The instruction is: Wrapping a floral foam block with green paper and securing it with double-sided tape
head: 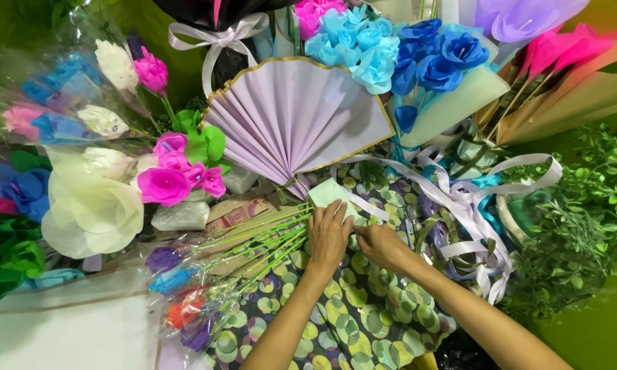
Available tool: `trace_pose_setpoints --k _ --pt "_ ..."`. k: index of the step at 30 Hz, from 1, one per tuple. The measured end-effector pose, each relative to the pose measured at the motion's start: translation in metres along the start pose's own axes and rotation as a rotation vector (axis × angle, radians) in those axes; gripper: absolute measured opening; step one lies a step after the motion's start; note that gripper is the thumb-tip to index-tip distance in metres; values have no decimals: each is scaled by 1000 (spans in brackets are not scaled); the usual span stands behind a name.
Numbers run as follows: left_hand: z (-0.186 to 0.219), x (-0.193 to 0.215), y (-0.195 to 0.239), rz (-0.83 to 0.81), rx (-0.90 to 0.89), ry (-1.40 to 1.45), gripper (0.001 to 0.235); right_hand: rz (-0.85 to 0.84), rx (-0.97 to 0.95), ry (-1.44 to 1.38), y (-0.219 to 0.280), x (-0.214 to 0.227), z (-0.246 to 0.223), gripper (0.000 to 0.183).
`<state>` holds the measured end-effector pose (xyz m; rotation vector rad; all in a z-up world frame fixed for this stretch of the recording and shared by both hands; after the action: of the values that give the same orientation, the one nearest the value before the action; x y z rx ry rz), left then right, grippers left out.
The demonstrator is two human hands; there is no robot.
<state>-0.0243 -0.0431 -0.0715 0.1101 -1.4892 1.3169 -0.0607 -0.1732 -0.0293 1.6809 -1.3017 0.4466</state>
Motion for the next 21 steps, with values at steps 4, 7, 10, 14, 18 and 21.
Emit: trace_pose_setpoints --k 4,7,10,14,18,21 --pt "8 -1 2 47 21 -37 28 -18 -22 -8 5 10 -1 46" --pt "4 0 1 19 11 -11 15 -96 -36 -362 3 17 14 48" --pt "6 9 5 -9 -39 -17 11 -75 -31 -482 21 22 19 49" --pt "19 32 -1 31 -14 73 14 -31 -61 -531 36 35 28 54" --pt "31 6 18 31 71 289 25 324 -42 -177 -14 36 86 34" --pt "55 23 25 -64 328 717 40 568 -108 275 -44 17 129 33"
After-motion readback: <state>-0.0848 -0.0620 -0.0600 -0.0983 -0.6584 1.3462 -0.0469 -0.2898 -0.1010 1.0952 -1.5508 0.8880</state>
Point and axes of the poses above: each hand's wrist, its own y-axis away from the middle knuckle, its own x-axis out of the back of the hand, z = x × y, the point moved 4 cm from there along -y, towards the middle knuckle, and after that the axes turned 14 degrees about -x, right-handed, at the moved point
